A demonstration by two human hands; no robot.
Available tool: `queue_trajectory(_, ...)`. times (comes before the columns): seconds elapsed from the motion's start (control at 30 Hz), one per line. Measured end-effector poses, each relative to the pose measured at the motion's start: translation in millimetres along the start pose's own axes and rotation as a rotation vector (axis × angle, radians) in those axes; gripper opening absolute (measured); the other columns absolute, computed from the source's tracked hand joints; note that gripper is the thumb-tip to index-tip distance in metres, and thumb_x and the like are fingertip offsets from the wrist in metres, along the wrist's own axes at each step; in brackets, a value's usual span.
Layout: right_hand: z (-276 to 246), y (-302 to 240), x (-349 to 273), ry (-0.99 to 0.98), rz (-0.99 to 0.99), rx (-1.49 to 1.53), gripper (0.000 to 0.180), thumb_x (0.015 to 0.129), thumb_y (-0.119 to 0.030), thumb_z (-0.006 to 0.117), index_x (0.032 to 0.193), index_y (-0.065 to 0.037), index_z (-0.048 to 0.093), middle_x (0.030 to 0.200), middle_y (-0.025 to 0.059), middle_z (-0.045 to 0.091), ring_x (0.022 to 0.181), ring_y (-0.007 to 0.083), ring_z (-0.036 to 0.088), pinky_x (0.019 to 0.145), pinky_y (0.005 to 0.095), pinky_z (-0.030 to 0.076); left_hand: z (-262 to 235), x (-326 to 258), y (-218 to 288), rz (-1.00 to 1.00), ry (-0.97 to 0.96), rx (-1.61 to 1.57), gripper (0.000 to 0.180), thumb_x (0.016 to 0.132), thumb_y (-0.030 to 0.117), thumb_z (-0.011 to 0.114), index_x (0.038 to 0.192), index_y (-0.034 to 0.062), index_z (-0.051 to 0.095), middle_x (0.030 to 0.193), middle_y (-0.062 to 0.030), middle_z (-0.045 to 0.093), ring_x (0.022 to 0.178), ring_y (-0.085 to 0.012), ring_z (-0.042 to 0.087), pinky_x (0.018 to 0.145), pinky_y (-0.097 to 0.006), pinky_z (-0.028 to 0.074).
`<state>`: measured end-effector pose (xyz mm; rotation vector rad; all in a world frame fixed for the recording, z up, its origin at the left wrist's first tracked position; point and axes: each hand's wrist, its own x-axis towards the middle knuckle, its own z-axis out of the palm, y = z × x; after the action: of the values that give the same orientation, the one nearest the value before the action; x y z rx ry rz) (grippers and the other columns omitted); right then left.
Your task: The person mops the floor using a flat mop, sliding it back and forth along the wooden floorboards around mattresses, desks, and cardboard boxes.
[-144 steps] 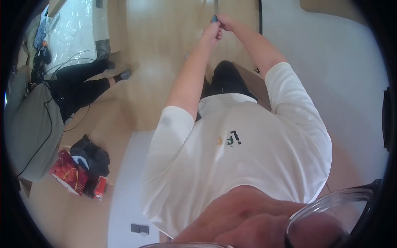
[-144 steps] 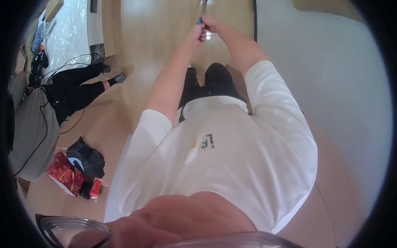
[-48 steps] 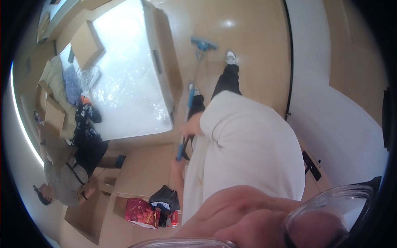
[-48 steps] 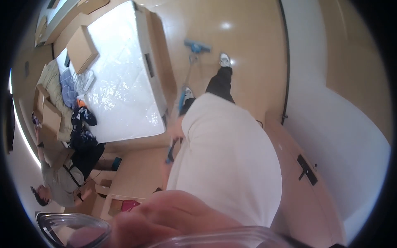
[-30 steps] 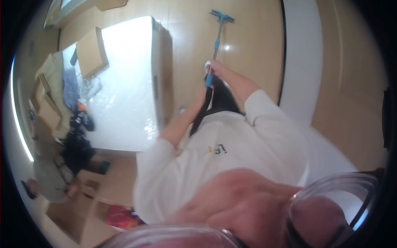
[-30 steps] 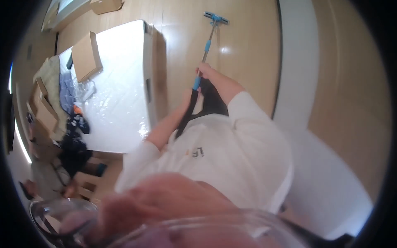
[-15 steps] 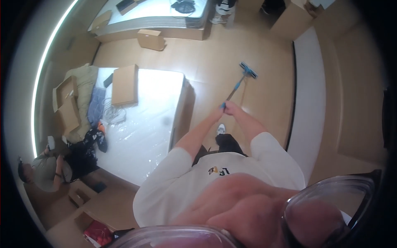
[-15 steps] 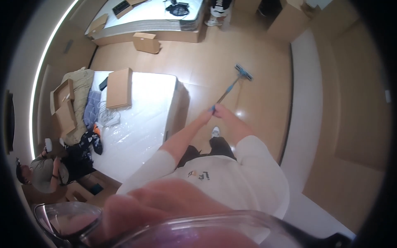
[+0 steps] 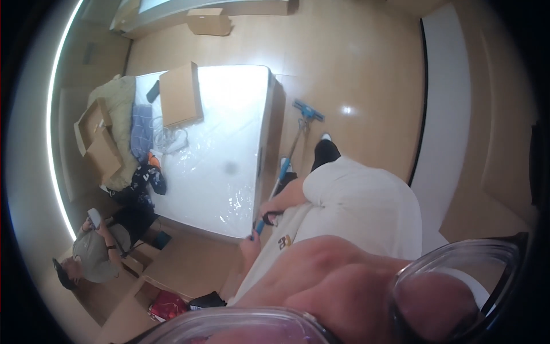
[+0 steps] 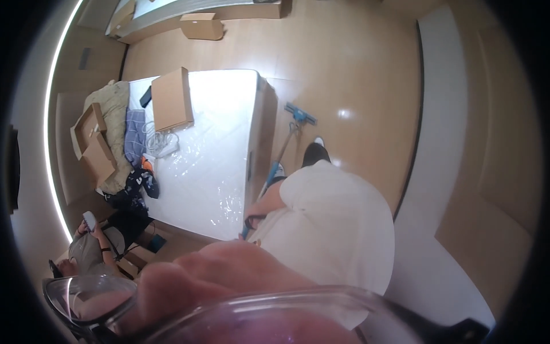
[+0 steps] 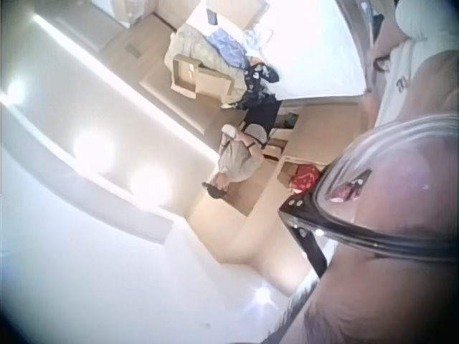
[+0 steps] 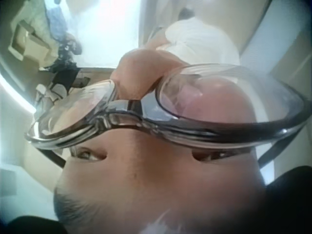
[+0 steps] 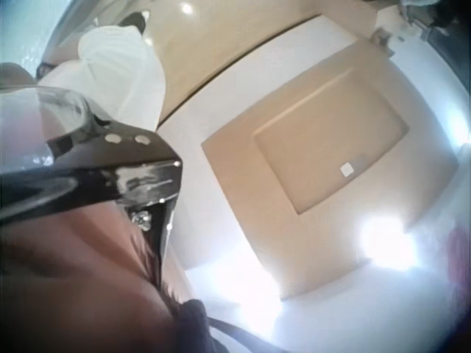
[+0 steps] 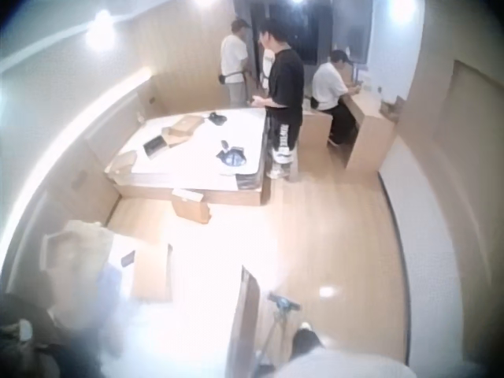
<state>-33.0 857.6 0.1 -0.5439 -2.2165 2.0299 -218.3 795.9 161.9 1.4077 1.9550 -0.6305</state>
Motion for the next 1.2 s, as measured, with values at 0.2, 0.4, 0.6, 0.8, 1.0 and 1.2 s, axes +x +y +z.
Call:
queue_trajectory(0.2,-100,131,-97,0.392,0.74,0.298,0.01,0.07,-0.017,0.068,0.073,-0.009,0.071,0.077,0.0138,0.069,0.068,0.0301,0.065,0.059,0.0427,0.05,37,98,195,0.266,0.072,-0.143,0.054,0.089,0.049,0.05,0.078,-0.0006,0.068,0.072,-0.0281,0.061,0.073,-0.0448,0.063,0.063,-0.05,0.049)
queue_trajectory(0.4,-292,271,-390,0.821,0.578,-0.494,0.014,0.07,-0.019,0.066,0.074,-0.006,0.066,0.073,0.0159,0.064,0.066,0.0283,0.061,0.058,0.0417,0.049,52,187,564,0.395,-0.673,-0.549,0.05,0.091,0.053,0.051,0.083,0.0052,0.064,0.058,-0.0042,0.056,0.048,-0.015,0.054,0.044,-0.033,0.043)
queue_trajectory(0.6,-486,250,-581,1.776,0.273,1.441,0.036,0.099,-0.033,0.039,0.077,-0.007,0.051,0.064,0.0089,0.05,0.057,0.0232,0.05,0.05,0.0412,0.042,19,183,875,0.245,-0.972,-0.943,0.033,0.095,0.041,0.05,0.078,0.0128,0.048,0.058,-0.0007,0.043,0.043,-0.0126,0.04,0.04,-0.027,0.037)
queue_trajectory(0.8,-547,230,-613,1.675,0.242,1.502,0.034,0.097,-0.033,0.045,0.079,-0.008,0.058,0.061,0.0089,0.054,0.055,0.0238,0.052,0.056,0.0387,0.047,-31,174,924,0.354,-0.934,-0.986,0.039,0.091,0.047,0.056,0.077,0.0118,0.046,0.056,0.0006,0.038,0.043,-0.0106,0.036,0.039,-0.026,0.029)
queue_trajectory(1.0,-426,221,-432,0.617,0.217,0.134,0.017,0.075,-0.017,0.068,0.091,-0.01,0.07,0.086,0.0111,0.069,0.075,0.0184,0.062,0.069,0.0374,0.052,-36,209,646,0.512,-0.591,-0.5,0.058,0.092,0.059,0.042,0.066,0.0085,0.053,0.051,-0.0049,0.048,0.04,-0.0183,0.046,0.041,-0.034,0.04)
queue_trajectory(1.2,-226,178,-211,0.429,0.283,0.412,0.019,0.074,-0.014,0.066,0.09,-0.004,0.067,0.086,0.0153,0.067,0.079,0.0228,0.062,0.068,0.0391,0.048,-28,125,335,0.218,-0.24,-0.227,0.056,0.088,0.051,0.056,0.088,-0.0038,0.066,0.073,-0.0194,0.065,0.064,-0.0312,0.065,0.059,-0.041,0.05)
